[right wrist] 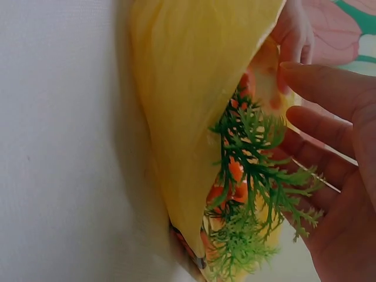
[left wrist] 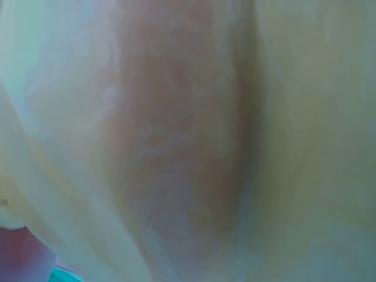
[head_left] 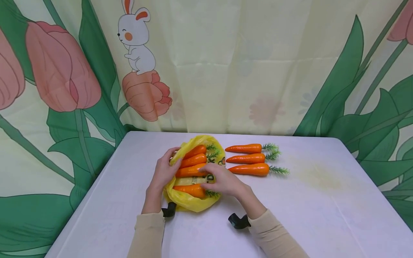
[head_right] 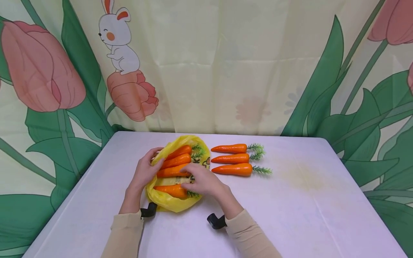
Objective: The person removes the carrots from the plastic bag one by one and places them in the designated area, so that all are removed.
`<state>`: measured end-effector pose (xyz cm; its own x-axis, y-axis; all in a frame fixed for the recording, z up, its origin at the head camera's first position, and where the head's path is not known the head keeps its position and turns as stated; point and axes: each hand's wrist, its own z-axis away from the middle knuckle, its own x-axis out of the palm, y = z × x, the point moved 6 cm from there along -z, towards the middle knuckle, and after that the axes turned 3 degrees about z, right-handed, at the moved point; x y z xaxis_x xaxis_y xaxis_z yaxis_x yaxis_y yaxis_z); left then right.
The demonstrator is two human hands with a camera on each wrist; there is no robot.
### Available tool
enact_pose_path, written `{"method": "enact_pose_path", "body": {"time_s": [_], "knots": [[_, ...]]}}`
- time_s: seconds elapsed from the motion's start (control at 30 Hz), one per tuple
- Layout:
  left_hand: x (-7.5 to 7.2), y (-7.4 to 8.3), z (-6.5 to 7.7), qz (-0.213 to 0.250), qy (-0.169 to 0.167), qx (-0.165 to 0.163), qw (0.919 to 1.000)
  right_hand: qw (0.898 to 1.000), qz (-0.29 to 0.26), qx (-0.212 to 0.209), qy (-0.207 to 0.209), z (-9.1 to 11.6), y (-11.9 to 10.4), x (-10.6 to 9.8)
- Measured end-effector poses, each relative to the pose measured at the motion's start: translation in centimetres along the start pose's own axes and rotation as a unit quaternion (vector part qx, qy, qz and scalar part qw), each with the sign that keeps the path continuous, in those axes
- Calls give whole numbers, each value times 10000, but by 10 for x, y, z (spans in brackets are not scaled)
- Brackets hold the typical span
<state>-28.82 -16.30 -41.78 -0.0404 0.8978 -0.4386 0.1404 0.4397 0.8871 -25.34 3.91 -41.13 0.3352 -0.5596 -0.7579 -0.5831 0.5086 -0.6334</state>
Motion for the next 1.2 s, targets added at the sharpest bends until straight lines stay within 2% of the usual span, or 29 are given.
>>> {"method": "enact_pose_path", "body": {"time_s": [0.37, 0.63, 1.0, 1.2], "knots": [[-3, 0, -3, -11, 26, 104, 9999, 9992, 278, -269, 75, -9, -8, 11], [-1, 0, -2, 82, 6, 79, 9999, 9983, 506, -222, -167, -8, -11, 24], [0, 2, 0, 125, 19, 118, 9999, 9961, 805, -273, -238, -8, -14, 31], [0, 3, 1, 137, 40, 201, 9997, 9937, 1054, -73, -373, -8, -12, 37]]}}
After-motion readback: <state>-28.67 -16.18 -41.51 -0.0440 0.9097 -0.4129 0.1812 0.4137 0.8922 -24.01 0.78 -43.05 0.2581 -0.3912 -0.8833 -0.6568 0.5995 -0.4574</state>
